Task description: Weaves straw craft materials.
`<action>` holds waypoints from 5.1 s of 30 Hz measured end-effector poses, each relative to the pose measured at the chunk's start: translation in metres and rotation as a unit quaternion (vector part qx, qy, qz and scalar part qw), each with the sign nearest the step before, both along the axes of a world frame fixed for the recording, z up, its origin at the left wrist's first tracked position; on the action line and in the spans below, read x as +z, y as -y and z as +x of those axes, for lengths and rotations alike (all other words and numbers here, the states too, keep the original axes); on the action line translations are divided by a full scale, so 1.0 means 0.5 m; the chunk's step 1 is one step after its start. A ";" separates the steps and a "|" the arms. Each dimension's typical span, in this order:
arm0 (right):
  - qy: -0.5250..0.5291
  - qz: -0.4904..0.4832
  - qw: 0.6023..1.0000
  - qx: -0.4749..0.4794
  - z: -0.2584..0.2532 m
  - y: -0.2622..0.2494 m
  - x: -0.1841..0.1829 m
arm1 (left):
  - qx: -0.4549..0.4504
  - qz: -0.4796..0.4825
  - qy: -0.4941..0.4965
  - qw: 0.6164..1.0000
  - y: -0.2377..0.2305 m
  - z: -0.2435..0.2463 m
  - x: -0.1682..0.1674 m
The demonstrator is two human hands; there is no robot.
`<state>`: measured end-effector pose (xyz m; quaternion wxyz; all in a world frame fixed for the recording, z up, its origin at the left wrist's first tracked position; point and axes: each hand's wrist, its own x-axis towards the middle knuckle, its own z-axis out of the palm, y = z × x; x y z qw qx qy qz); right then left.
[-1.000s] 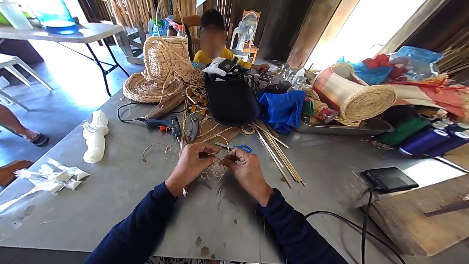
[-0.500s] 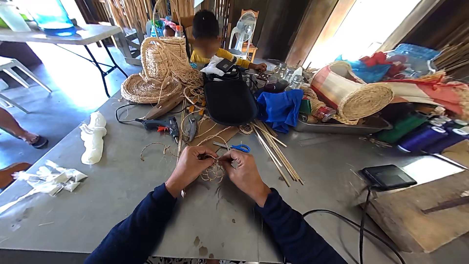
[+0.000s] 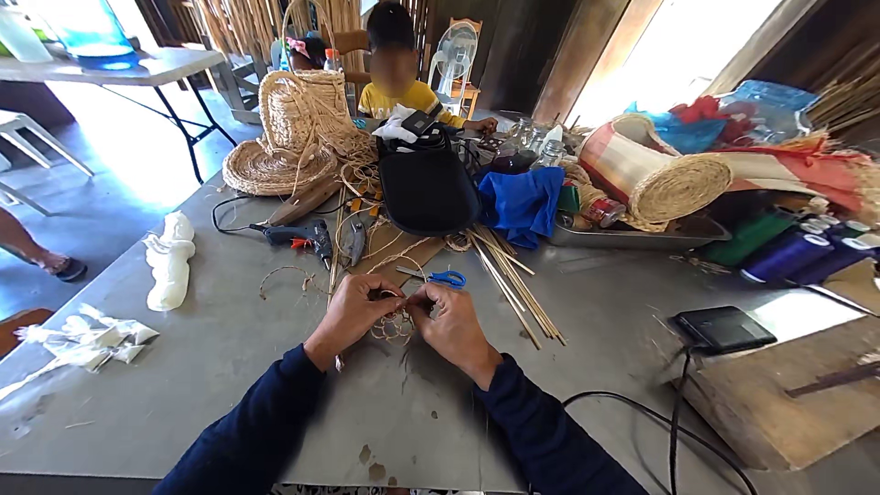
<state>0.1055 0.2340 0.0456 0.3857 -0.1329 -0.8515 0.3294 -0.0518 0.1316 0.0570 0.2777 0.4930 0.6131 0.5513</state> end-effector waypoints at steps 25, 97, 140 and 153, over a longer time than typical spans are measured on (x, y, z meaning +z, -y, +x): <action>-0.065 0.141 0.962 -0.223 0.076 -0.152 0.063 | 0.237 0.323 0.185 0.897 0.131 -0.235 0.076; 0.014 -0.118 0.984 0.136 0.300 0.496 -0.074 | 0.141 0.108 0.057 0.983 0.582 0.376 -0.117; -0.062 -0.215 0.961 0.164 0.286 0.514 -0.114 | 0.188 0.141 -0.171 0.957 0.554 0.378 -0.137; -0.102 -0.238 0.962 0.091 0.287 0.505 -0.093 | 0.149 0.095 0.006 0.984 0.562 0.358 -0.136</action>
